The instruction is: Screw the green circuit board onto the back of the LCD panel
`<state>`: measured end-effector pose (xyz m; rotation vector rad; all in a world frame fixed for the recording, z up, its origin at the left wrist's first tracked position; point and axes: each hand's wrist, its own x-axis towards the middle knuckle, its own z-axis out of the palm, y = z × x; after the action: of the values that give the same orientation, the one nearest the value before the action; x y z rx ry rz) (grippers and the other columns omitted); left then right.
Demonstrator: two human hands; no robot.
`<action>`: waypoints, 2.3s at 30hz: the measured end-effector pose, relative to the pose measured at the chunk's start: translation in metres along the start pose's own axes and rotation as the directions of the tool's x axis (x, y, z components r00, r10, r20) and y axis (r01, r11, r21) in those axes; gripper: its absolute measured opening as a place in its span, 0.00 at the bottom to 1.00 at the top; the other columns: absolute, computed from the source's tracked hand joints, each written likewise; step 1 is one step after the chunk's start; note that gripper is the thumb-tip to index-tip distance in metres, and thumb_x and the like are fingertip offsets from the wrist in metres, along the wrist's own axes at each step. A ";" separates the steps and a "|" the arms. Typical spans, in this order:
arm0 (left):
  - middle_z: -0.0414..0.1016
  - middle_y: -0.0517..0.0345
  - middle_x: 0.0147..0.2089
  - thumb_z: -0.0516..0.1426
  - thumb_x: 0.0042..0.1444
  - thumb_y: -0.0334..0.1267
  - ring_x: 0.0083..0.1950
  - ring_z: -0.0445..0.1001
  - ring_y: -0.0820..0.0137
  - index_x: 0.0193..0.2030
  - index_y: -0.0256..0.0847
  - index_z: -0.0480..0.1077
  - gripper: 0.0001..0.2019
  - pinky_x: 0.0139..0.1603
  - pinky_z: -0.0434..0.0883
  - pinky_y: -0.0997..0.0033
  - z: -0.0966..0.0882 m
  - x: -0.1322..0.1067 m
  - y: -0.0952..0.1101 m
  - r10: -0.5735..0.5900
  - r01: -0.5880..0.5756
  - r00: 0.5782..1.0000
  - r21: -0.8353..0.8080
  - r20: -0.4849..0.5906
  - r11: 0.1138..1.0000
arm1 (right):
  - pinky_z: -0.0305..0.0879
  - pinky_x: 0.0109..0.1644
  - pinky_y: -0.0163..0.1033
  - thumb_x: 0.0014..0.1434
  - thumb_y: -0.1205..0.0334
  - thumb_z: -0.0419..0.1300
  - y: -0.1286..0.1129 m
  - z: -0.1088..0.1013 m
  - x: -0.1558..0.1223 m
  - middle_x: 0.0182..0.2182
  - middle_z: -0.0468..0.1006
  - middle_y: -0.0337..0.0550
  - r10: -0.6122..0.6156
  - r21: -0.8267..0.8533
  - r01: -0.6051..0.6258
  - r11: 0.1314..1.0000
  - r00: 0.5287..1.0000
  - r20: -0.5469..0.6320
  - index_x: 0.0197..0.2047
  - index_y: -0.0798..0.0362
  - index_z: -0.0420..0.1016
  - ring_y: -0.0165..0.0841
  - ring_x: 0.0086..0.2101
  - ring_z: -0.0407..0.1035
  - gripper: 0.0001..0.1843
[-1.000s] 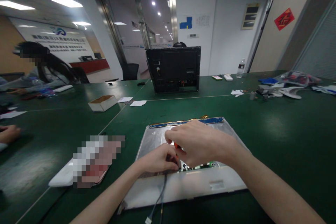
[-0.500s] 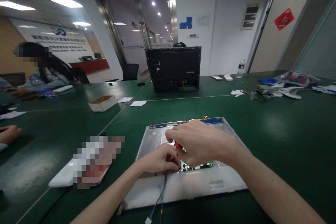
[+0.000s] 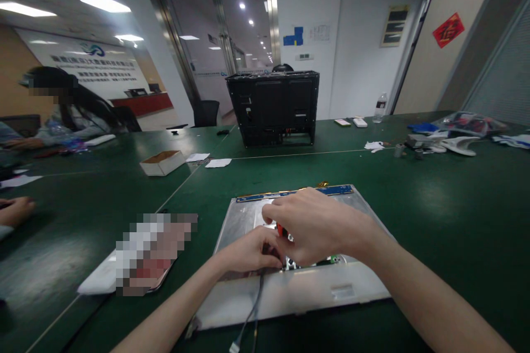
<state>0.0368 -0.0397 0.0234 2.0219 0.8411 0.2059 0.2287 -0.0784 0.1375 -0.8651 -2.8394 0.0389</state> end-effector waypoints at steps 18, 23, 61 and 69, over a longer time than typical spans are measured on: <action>0.69 0.63 0.23 0.61 0.48 0.35 0.26 0.67 0.71 0.29 0.36 0.72 0.05 0.28 0.64 0.74 -0.002 0.000 -0.002 -0.016 0.015 0.999 0.015 0.042 1.000 | 0.46 0.23 0.36 0.53 0.61 0.59 -0.001 -0.001 -0.002 0.32 0.78 0.42 -0.030 -0.002 0.030 1.000 1.000 0.009 0.36 0.54 0.69 0.31 0.28 0.67 0.08; 0.72 0.63 0.26 0.62 0.46 0.34 0.30 0.69 0.70 0.30 0.38 0.71 0.05 0.32 0.67 0.73 -0.001 -0.001 0.004 -0.051 0.051 0.999 -0.024 0.009 0.998 | 0.45 0.23 0.35 0.58 0.62 0.57 -0.002 -0.002 0.002 0.31 0.78 0.41 0.006 -0.029 -0.007 1.000 1.000 -0.018 0.40 0.54 0.69 0.31 0.27 0.67 0.07; 0.70 0.63 0.26 0.62 0.46 0.35 0.29 0.67 0.71 0.29 0.38 0.73 0.04 0.29 0.64 0.75 0.000 -0.001 0.001 -0.032 0.032 0.999 0.041 -0.005 0.999 | 0.45 0.24 0.36 0.59 0.61 0.56 -0.003 -0.002 0.004 0.31 0.78 0.42 0.034 -0.052 -0.034 0.998 0.999 0.004 0.37 0.54 0.70 0.31 0.27 0.68 0.06; 0.72 0.61 0.30 0.61 0.47 0.35 0.32 0.68 0.70 0.30 0.37 0.73 0.04 0.32 0.66 0.74 -0.001 -0.001 0.002 0.001 -0.001 1.000 0.028 0.013 1.000 | 0.47 0.24 0.36 0.56 0.61 0.58 -0.002 -0.004 0.002 0.31 0.78 0.43 0.041 -0.023 -0.040 0.999 0.998 0.052 0.35 0.55 0.71 0.32 0.28 0.68 0.06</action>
<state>0.0368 -0.0399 0.0258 2.0474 0.8389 0.1828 0.2265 -0.0795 0.1415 -0.9400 -2.8761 0.0363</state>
